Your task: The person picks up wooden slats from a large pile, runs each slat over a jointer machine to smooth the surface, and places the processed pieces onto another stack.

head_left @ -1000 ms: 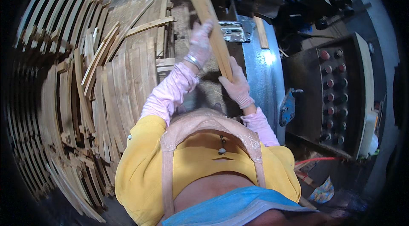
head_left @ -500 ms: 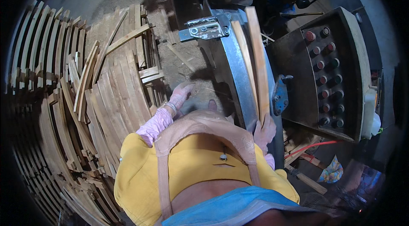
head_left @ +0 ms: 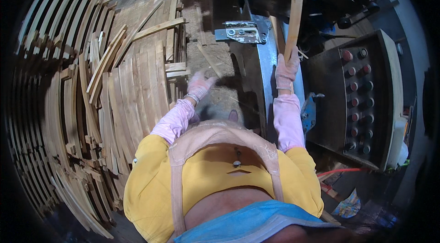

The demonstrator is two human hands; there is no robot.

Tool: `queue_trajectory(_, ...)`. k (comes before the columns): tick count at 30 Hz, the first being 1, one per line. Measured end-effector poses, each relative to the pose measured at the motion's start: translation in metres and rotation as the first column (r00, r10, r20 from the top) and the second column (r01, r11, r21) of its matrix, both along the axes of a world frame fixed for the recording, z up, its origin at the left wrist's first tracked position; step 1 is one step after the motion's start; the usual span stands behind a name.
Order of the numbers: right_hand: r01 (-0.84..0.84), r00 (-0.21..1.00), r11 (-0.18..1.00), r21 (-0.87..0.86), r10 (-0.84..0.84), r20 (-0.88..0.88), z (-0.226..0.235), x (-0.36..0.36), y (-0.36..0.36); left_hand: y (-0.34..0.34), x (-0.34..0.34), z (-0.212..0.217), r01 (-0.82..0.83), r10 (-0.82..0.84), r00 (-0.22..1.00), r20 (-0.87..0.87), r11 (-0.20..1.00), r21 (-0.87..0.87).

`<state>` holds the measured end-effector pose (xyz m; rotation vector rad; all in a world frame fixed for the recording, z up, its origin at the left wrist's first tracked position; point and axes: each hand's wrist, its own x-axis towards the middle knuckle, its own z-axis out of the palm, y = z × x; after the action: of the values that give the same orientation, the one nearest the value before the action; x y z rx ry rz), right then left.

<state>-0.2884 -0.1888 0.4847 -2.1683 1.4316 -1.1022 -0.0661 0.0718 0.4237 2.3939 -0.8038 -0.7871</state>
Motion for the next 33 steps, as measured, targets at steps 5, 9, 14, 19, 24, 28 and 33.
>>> queue_trajectory(5,0.003,0.997,0.995,0.102,0.005,-0.078,-0.023,-0.074,0.061,0.066,0.038,-0.034,-0.232,0.017,0.887,0.461,0.880,0.415)
queue_trajectory(9,0.128,0.859,0.981,0.144,-0.037,-0.511,-0.037,-0.187,0.159,0.098,0.064,-0.041,-0.424,0.175,0.857,0.485,0.774,0.471)
queue_trajectory(14,0.149,0.779,0.941,0.303,0.077,-0.623,-0.014,-0.277,0.249,0.103,0.070,-0.068,-0.459,0.153,0.790,0.593,0.790,0.407)
queue_trajectory(19,0.101,0.847,0.992,0.072,-0.048,-0.530,-0.035,-0.266,0.236,0.100,0.079,-0.064,-0.415,0.059,0.814,0.578,0.755,0.508)
queue_trajectory(24,0.111,0.877,0.993,-0.026,-0.110,-0.469,-0.031,-0.217,0.168,0.121,0.090,-0.100,-0.444,0.039,0.808,0.588,0.696,0.564)
queue_trajectory(28,-0.003,0.906,0.981,-0.195,-0.080,-0.416,-0.037,-0.182,0.125,0.100,0.087,-0.050,-0.339,0.097,0.906,0.412,0.750,0.569)
queue_trajectory(33,-0.102,0.768,0.983,0.153,0.176,-0.615,-0.010,-0.124,0.074,0.111,0.085,0.006,-0.437,0.410,0.890,0.200,0.892,0.117)
